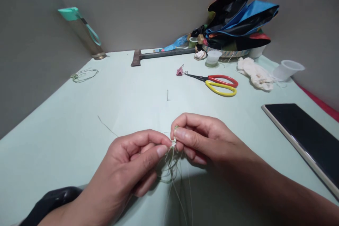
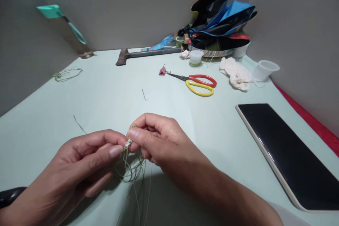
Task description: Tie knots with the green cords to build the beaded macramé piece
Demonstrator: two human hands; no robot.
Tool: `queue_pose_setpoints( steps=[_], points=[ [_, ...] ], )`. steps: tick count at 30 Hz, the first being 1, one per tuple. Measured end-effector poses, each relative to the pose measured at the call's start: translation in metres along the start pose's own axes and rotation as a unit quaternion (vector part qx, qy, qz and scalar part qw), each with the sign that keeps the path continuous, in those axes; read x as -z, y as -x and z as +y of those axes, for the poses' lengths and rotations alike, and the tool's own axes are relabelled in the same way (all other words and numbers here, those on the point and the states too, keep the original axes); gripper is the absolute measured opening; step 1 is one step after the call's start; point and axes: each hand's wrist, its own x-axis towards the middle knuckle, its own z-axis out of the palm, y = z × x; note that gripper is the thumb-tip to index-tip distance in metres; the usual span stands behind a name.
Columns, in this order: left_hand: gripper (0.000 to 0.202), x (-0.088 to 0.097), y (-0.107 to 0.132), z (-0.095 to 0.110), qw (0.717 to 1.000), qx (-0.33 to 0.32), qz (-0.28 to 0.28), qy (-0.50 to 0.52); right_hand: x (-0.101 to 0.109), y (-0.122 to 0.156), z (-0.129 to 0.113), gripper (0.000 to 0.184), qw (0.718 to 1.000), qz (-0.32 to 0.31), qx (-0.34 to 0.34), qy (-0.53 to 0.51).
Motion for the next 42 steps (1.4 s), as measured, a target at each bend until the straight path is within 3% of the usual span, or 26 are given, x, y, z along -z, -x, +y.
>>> queue_pose_setpoints(
  steps=[7,14,19,30,42],
  points=[
    [0.032,0.0087,0.0072,-0.0096,0.999,-0.011,-0.023,-0.023,-0.0005,0.0004,-0.0001,0.029,1.000,-0.015,0.000,0.005],
    [0.021,0.0046,0.0037,-0.0034,1.000,0.010,0.005,-0.024,-0.0040,0.0025,0.0025,0.024,1.000,-0.012,0.002,0.000],
    [0.023,0.0041,0.0032,-0.0042,1.000,0.002,-0.014,-0.026,-0.0083,0.0014,0.0058,0.019,1.000,0.007,0.015,0.008],
    [0.032,0.0061,0.0047,-0.0028,0.996,0.003,-0.058,0.064,-0.0029,-0.0051,0.0063,0.023,0.998,0.015,0.036,-0.056],
    [0.033,0.0086,0.0048,-0.0063,0.999,-0.030,-0.005,-0.023,-0.0026,-0.0005,-0.0013,0.026,0.999,-0.004,0.034,-0.004]
  ],
)
